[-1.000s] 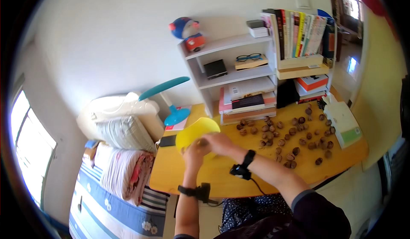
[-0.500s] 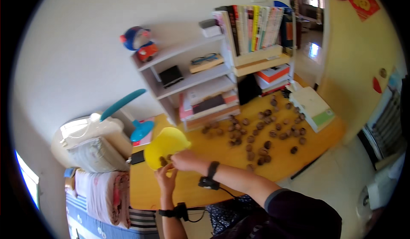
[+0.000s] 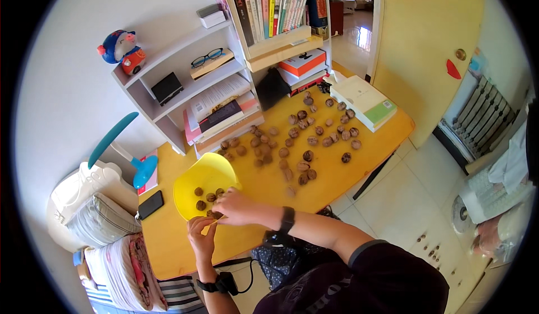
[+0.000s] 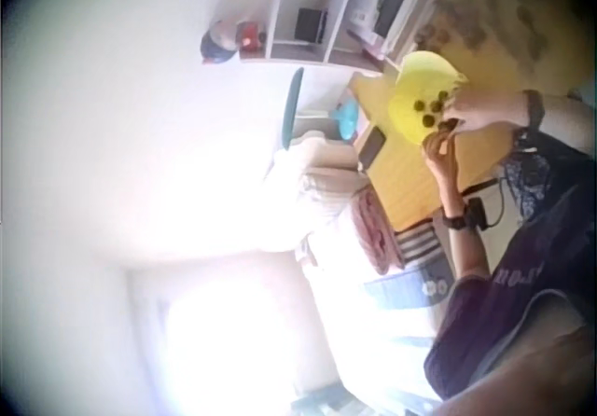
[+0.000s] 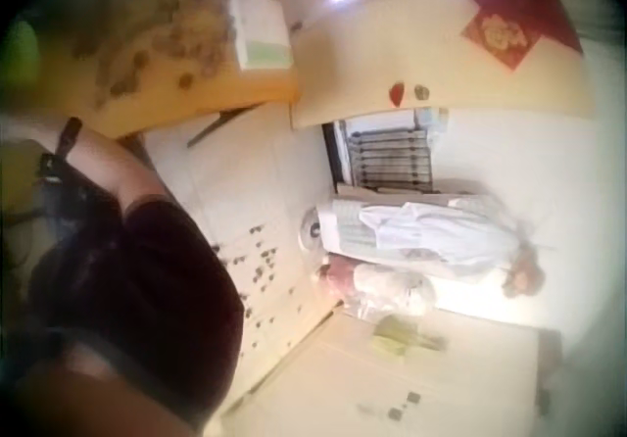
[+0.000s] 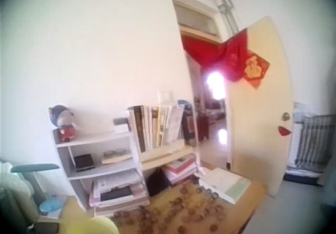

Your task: Picking up walnuts from a desk and placing them into a yellow bowl.

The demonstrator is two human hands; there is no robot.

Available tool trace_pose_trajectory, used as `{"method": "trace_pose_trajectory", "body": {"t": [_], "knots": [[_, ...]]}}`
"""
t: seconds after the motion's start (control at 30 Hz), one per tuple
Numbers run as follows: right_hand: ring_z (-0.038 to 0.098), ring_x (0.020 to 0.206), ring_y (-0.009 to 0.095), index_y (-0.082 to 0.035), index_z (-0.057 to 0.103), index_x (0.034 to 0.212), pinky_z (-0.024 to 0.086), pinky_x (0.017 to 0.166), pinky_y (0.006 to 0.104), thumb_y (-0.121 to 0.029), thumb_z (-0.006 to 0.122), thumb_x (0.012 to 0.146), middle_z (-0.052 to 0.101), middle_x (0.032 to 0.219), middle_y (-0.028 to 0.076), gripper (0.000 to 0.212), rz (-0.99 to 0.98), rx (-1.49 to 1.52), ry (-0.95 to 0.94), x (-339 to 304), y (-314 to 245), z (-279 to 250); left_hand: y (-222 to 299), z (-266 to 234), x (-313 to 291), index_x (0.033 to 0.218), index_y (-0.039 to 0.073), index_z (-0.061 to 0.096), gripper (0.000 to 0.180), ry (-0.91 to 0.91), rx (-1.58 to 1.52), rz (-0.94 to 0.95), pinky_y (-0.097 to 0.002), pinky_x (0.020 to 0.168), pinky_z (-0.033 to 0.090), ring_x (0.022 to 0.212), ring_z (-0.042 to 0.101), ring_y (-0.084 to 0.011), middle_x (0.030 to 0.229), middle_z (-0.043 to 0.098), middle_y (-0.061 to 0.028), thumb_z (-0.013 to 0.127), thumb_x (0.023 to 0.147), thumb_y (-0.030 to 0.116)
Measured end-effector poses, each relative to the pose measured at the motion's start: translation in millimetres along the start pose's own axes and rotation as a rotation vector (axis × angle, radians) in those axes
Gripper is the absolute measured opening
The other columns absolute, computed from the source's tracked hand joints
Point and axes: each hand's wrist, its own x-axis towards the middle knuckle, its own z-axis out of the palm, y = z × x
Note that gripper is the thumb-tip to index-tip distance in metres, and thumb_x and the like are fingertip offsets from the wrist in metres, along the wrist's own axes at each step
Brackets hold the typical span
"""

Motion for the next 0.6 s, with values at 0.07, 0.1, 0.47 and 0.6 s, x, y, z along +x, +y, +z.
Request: {"method": "trace_pose_trajectory", "body": {"t": [0.07, 0.1, 0.47, 0.6], "knots": [[0.06, 0.084, 0.027, -0.008, 0.063, 0.082, 0.038, 0.08, 0.0408, -0.03, 0.069, 0.071, 0.063, 0.079, 0.009, 0.026, 0.02, -0.023, 0.017, -13, 2, -6, 9, 5, 4, 0.076, 0.002, 0.065, 0.011, -0.034, -0.011, 0.031, -0.036, 0.081, 0.043, 0.088, 0.055, -0.026, 0.084, 0.065, -0.0077, 0.07, 0.066, 0.0], [0.06, 0.084, 0.026, -0.008, 0.063, 0.082, 0.039, 0.08, 0.0399, -0.028, 0.068, 0.072, 0.063, 0.079, 0.01, 0.024, 0.032, -0.028, 0.036, -18, 4, -12, 13, 8, 7, 0.076, 0.002, 0.065, 0.011, -0.053, -0.041, 0.043, -0.0359, 0.081, 0.043, 0.088, 0.055, -0.0258, 0.084, 0.065, -0.0076, 0.07, 0.066, 0.0], [0.057, 0.088, 0.026, -0.005, 0.061, 0.088, 0.041, 0.081, 0.0387, -0.018, 0.065, 0.073, 0.061, 0.083, 0.011, 0.02, -0.048, -0.019, 0.036, -44, -2, -28, 4, 10, 6, 0.078, 0.002, 0.065, 0.019, -0.126, -0.142, 0.037, -0.0361, 0.082, 0.044, 0.09, 0.055, -0.0274, 0.086, 0.065, -0.0081, 0.071, 0.061, -0.004], [0.057, 0.09, 0.029, -0.006, 0.063, 0.094, 0.044, 0.082, 0.0383, -0.011, 0.065, 0.075, 0.062, 0.089, 0.012, 0.02, -0.008, 0.288, 0.246, -41, 7, -73, 69, 1, 17, 0.088, 0.003, 0.065, 0.027, 0.08, 0.137, 0.145, -0.0358, 0.082, 0.044, 0.091, 0.056, -0.0279, 0.089, 0.064, -0.01, 0.07, 0.063, -0.004]]}}
